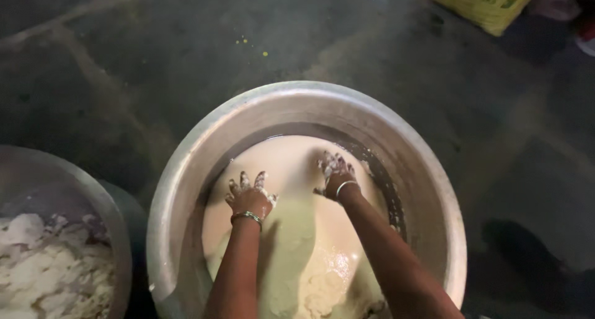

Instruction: The person repeatedly scoops a white granular substance from a large metal bowl filled with cloudy water, squeezes it between both hands to drain liquid, and transfers the clumps into a smaller metal bowl. The process is repeated continuously throughout the clip.

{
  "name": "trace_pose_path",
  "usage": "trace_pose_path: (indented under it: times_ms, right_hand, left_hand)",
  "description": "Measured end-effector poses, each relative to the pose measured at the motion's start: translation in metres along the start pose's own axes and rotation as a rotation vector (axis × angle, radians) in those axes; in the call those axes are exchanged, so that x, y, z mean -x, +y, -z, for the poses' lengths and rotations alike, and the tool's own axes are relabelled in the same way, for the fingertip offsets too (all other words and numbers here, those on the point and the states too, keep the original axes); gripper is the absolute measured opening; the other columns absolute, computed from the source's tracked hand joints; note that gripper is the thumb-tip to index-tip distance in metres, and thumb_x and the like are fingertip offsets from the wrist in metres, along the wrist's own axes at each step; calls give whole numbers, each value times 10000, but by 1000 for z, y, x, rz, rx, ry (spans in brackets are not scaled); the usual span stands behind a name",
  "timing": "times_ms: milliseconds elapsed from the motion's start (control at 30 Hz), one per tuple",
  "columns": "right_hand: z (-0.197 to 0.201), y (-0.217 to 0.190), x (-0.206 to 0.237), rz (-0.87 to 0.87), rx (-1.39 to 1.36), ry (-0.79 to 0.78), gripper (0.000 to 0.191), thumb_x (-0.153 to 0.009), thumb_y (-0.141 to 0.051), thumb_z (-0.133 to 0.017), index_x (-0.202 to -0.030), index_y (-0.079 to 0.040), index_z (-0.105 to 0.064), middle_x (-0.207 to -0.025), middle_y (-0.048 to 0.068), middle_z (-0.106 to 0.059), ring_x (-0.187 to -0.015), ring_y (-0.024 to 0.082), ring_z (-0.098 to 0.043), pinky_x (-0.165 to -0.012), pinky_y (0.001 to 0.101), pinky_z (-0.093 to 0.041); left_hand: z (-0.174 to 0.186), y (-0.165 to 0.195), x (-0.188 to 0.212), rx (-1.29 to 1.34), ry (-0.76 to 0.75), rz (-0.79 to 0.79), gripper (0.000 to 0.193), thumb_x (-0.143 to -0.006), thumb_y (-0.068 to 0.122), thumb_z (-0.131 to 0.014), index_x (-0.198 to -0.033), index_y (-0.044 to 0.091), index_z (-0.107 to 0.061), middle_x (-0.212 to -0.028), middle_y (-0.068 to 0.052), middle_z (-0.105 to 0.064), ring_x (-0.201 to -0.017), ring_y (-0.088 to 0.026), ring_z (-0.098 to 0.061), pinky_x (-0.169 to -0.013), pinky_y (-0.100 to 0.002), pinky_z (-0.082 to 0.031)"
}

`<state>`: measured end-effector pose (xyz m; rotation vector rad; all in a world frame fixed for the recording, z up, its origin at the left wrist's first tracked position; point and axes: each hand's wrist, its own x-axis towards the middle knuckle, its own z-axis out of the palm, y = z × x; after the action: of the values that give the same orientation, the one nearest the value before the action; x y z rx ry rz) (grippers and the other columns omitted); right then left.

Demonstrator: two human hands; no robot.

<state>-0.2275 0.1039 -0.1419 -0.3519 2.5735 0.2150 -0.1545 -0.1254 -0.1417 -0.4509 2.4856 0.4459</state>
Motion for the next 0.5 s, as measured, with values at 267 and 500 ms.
trace_pose_path:
  times_ms: [267, 500]
  right_hand:
    - [-66, 55, -34, -112, 99, 46, 832, -935, -643, -459, -1607, -209, -230, -1669, 69, -204, -1537, 284, -178, -1263, 515, -53]
    - [-94, 66, -12, -103, 37, 10, 764, -1002, -614, -355, -1583, -118, -353, -1617, 118, -411, -1467, 267, -412, -1216, 399, -250]
  left_hand:
    - [-58, -10, -29, -44, -52, 35, 907, -865, 710, -581, -1615, 472, -131, -1713, -66, -91, -1569, -364, -53, -1186, -671, -148]
    - [-84, -3, -4, -157, -69, 22, 899, -843, 847, -500, -1600, 469, -195, -1716, -33, -108, -1559, -365, -111, -1201, -667, -197]
